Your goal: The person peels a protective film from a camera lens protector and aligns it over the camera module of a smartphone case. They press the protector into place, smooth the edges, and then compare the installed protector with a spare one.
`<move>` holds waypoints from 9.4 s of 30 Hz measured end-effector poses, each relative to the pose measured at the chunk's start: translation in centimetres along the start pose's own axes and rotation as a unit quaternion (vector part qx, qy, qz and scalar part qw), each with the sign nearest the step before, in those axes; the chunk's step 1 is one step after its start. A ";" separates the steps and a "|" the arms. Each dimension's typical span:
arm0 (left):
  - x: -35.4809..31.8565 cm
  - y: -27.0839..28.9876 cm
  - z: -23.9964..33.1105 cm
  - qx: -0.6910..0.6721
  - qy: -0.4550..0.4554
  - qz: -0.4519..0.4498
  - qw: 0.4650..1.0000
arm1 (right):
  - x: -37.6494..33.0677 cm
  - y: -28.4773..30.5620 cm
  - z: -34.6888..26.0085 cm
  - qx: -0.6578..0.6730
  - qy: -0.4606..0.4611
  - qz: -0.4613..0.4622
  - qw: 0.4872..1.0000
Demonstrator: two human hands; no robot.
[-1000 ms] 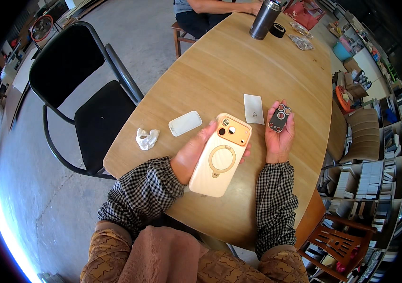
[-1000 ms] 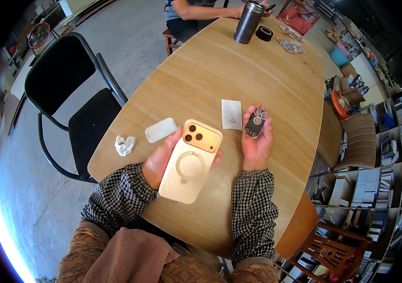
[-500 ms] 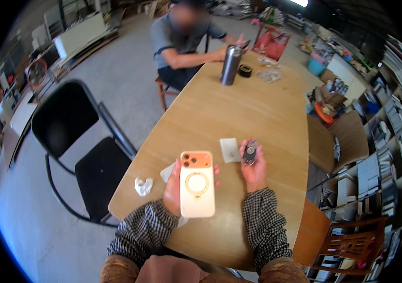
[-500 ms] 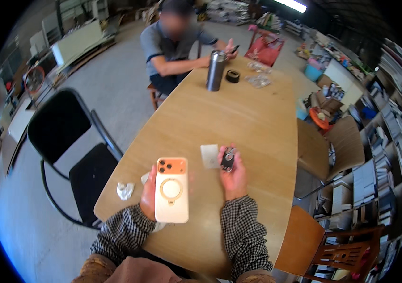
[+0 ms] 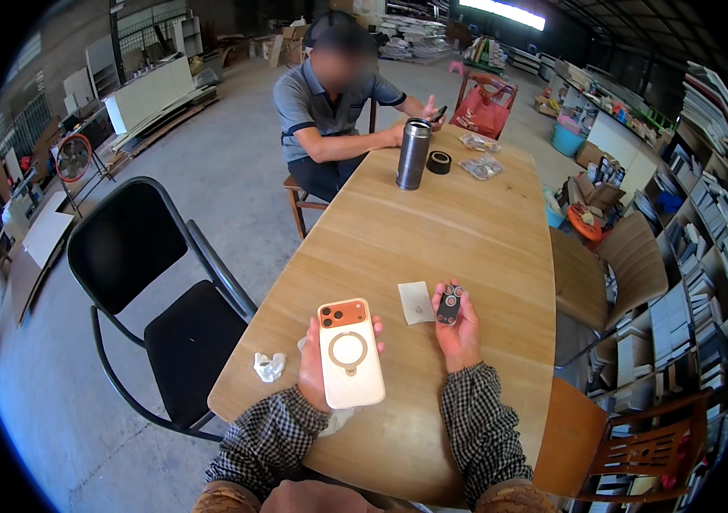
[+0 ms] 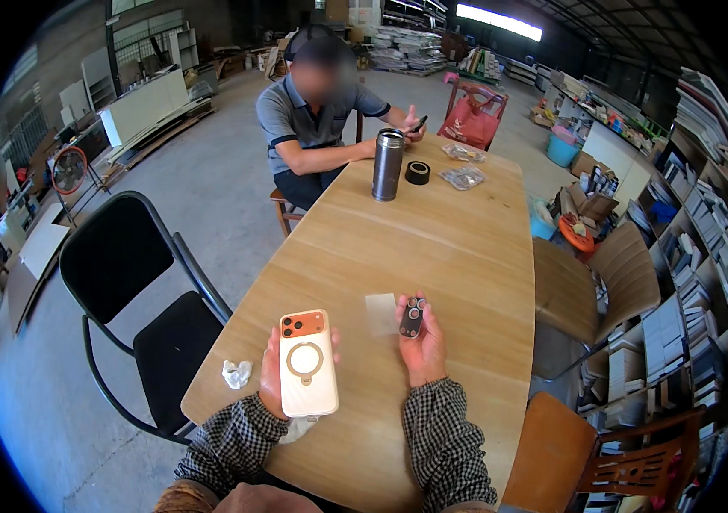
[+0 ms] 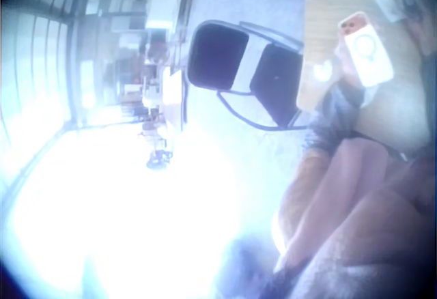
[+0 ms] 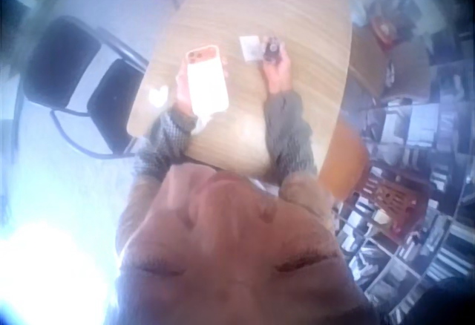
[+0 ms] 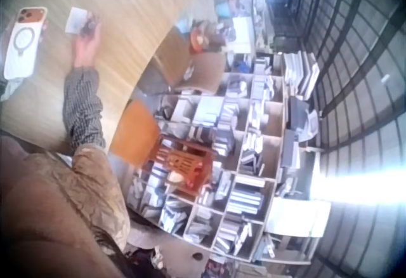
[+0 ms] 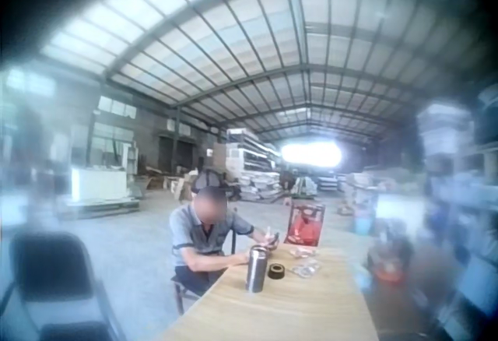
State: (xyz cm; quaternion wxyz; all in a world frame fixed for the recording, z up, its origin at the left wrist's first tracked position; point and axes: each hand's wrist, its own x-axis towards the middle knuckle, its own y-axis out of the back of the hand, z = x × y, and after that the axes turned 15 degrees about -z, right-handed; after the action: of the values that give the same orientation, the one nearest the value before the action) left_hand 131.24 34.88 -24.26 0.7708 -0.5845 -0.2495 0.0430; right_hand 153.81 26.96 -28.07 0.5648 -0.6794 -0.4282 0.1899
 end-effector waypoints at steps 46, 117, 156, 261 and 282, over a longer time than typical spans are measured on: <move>0.1 1.1 -1.2 0.107 0.153 0.106 0.977 | -3.9 -11.7 3.2 -0.755 0.133 -0.311 0.562; -0.3 -1.4 0.0 -0.129 0.069 -0.065 0.987 | -1.9 -10.1 0.8 -0.418 0.052 -0.119 0.899; -2.2 -1.3 -0.8 -0.161 0.034 -0.247 0.955 | -1.5 -2.5 3.0 -0.106 -0.194 -0.112 0.969; 0.7 0.0 -1.9 0.037 0.031 0.043 0.998 | -10.0 -19.5 6.0 -0.656 0.294 -0.258 0.645; 0.6 -1.8 -1.1 0.065 0.040 0.076 0.994 | -10.9 -25.7 4.5 -0.693 0.240 -0.243 0.635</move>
State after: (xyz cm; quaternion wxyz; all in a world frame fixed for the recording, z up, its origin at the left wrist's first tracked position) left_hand 131.82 33.54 -22.66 0.8109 -0.5519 -0.1702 0.0939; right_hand 134.90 20.95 -7.90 0.0367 -0.7646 -0.4330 -0.4761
